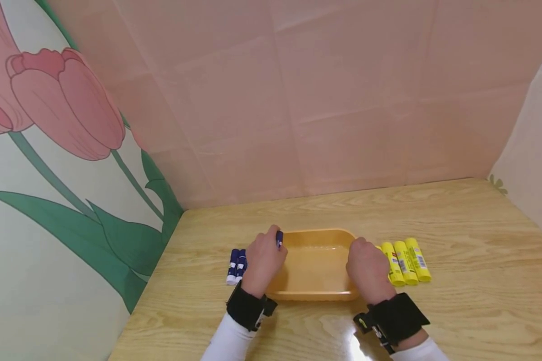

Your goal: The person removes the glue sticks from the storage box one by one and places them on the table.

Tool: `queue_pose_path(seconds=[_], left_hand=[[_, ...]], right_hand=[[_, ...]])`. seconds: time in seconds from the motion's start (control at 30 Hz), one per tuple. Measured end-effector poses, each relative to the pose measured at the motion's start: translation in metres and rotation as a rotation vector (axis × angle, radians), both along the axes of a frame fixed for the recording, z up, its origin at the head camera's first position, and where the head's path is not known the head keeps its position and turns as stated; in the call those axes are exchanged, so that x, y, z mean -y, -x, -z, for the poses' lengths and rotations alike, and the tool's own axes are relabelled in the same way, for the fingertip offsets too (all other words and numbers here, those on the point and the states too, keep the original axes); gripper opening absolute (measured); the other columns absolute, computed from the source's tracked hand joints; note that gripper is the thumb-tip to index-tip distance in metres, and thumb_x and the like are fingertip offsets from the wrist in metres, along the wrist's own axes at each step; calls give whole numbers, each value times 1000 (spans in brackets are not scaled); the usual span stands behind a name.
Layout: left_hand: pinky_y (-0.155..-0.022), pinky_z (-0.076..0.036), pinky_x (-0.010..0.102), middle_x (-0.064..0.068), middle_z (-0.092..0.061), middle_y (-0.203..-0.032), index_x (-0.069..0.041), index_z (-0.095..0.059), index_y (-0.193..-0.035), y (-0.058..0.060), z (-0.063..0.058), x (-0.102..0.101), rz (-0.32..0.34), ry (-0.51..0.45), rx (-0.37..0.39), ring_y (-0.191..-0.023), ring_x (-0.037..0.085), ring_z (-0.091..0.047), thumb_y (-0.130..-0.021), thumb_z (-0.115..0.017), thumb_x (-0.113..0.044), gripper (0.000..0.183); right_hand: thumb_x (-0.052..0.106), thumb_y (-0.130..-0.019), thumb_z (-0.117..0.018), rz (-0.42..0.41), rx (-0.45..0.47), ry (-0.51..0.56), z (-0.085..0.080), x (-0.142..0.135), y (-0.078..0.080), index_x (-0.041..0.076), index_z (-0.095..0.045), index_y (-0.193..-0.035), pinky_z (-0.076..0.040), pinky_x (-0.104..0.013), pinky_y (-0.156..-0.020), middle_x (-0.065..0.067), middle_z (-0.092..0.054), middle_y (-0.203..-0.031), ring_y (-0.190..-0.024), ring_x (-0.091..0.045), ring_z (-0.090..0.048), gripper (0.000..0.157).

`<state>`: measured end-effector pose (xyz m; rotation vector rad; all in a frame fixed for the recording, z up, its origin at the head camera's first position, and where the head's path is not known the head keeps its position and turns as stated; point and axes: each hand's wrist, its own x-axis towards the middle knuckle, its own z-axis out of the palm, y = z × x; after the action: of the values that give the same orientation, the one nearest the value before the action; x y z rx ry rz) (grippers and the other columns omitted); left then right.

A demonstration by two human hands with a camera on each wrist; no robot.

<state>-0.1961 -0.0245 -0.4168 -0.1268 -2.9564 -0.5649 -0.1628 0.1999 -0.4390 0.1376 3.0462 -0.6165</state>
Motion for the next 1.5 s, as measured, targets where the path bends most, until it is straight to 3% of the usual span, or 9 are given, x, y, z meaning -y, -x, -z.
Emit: queue_pose_path(seconds=[0.5, 1.03, 1.3, 1.5], left_hand=[[-64, -49, 39, 11, -66, -100, -18, -58, -135, -10, -29, 30, -53, -89, 28, -77, 22, -59, -94, -68, -22, 42], [-71, -52, 44, 16, -68, -108, -18, -56, -138, -13, -39, 61, -106, -156, 35, -91, 30, -66, -93, -66, -18, 46], [-61, -47, 36, 15, -68, -113, -20, -55, -140, -10, -41, 88, -165, -233, 62, -81, 25, -61, -93, -66, -18, 49], [-50, -37, 30, 11, -67, -94, -19, -55, -140, -6, -38, 109, -190, -265, 80, -58, 19, -51, -93, -65, -18, 47]], right_hand=[[-1, -86, -59, -5, -16, -10, 3, 0, 1, -12, -49, -89, -43, -36, -47, -19, -51, -72, -60, -29, -51, 16], [0, -87, -56, 1, 0, -3, 2, -1, 1, -13, -48, -90, -43, -36, -47, -20, -51, -72, -60, -30, -52, 15], [-1, -86, -54, 4, -26, -11, 3, -1, 1, -13, -48, -89, -44, -40, -46, -22, -52, -72, -59, -31, -53, 14], [-1, -86, -55, 2, -44, -12, 3, -1, 1, -13, -48, -89, -45, -41, -46, -22, -52, -72, -59, -32, -53, 14]])
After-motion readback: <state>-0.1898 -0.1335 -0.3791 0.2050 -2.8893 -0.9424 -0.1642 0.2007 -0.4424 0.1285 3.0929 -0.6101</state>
